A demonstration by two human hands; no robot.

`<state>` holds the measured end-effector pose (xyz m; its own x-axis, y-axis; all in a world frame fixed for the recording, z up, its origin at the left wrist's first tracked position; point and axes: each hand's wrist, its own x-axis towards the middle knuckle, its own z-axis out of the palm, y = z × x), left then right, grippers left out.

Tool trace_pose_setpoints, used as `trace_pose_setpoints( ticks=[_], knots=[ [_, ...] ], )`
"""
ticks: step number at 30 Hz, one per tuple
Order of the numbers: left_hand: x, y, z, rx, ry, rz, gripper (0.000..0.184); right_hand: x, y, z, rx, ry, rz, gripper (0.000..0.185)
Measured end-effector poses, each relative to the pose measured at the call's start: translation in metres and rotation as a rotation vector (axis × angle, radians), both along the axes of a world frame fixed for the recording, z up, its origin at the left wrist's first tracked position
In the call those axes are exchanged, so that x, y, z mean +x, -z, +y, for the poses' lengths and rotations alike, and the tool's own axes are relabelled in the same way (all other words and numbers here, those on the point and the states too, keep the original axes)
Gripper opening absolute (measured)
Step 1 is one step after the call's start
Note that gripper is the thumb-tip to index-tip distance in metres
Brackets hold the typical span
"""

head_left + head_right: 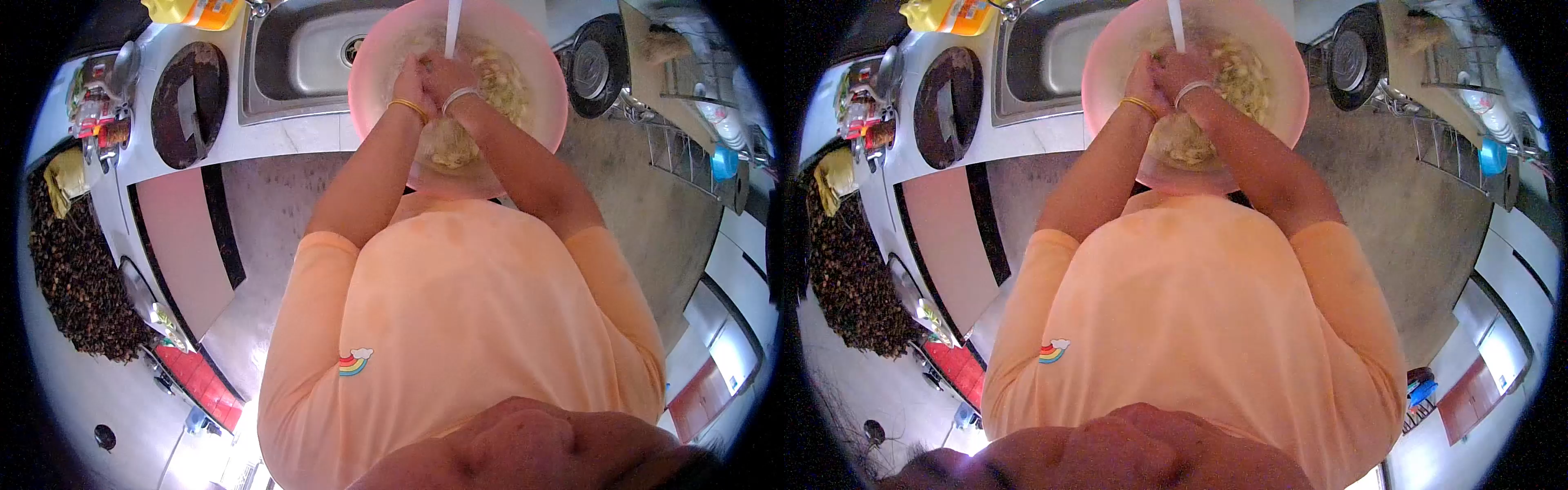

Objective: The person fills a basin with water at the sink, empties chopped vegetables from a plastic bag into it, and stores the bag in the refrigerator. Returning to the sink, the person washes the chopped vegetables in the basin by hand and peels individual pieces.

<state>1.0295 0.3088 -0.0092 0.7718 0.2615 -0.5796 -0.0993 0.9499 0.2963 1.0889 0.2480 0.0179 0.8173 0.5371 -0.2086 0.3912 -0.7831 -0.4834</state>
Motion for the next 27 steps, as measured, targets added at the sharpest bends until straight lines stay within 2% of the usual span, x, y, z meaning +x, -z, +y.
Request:
trace_pose_setpoints(
  ticks=[1,2,7,8,9,11,12,13,14,15,16,18,20,21,22,23,24,25,27],
  knots=[
    [-0.001,-0.007,0.002,-0.045,-0.001,0.092,0.050,-0.005,0.001,-0.002,0.123,-0.079,0.213,0.042],
    [-0.002,-0.008,0.004,-0.094,-0.001,0.185,0.046,-0.010,0.002,-0.006,0.121,-0.078,0.206,0.042],
    [-0.011,0.027,0.006,-0.029,-0.033,0.146,0.042,-0.037,-0.010,-0.023,0.378,-0.148,-0.024,0.040],
    [-0.005,0.029,0.001,-0.005,-0.046,0.139,0.041,-0.027,0.008,-0.024,0.381,-0.140,-0.031,0.040],
    [-0.002,0.008,-0.012,0.000,-0.035,0.132,0.041,-0.009,0.039,-0.027,0.405,0.048,0.219,0.039],
    [-0.003,-0.051,-0.039,-0.018,-0.007,0.207,0.038,0.001,0.032,-0.026,0.428,0.232,0.461,0.038],
    [-0.001,-0.034,-0.031,-0.155,0.044,0.133,0.034,-0.007,0.023,-0.029,0.235,0.067,0.176,0.038],
    [-0.007,-0.030,-0.027,-0.159,0.046,0.130,0.034,-0.021,0.008,-0.028,0.037,-0.095,-0.105,0.038],
    [-0.013,-0.029,-0.023,-0.137,0.120,0.021,0.035,-0.046,0.015,-0.021,0.343,0.049,-0.271,0.032],
    [-0.016,-0.028,-0.020,-0.112,0.196,-0.087,0.035,-0.043,0.020,-0.023,0.343,0.052,-0.274,0.032],
    [-0.012,-0.029,-0.023,-0.108,0.199,-0.090,0.035,-0.037,0.010,-0.024,0.337,0.088,-0.183,0.035],
    [-0.005,-0.031,-0.038,-0.003,0.076,0.048,0.040,-0.023,-0.005,-0.029,0.327,0.129,-0.086,0.039],
    [-0.001,-0.030,-0.043,-0.033,0.104,0.049,0.045,-0.005,-0.011,-0.031,0.197,0.135,0.087,0.039],
    [0.001,-0.030,-0.043,-0.063,0.129,0.051,0.050,-0.013,-0.011,-0.032,0.195,0.134,0.088,0.039],
    [0.000,-0.018,-0.035,-0.060,0.125,0.044,0.050,-0.022,-0.011,-0.030,0.331,0.063,0.091,0.039],
    [-0.009,0.005,-0.026,-0.069,0.151,-0.138,0.053,-0.029,-0.011,-0.030,0.464,-0.005,0.099,0.039],
    [-0.014,0.019,-0.022,-0.079,0.180,-0.318,0.056,-0.028,-0.011,-0.030,0.464,-0.003,0.099,0.039],
    [-0.013,0.005,-0.024,-0.080,0.183,-0.316,0.056,-0.025,-0.010,-0.030,0.402,-0.002,0.051,0.038],
    [-0.012,-0.043,-0.032,-0.068,0.120,-0.068,0.059,-0.016,-0.008,-0.031,0.277,-0.002,-0.043,0.037]
  ],
)
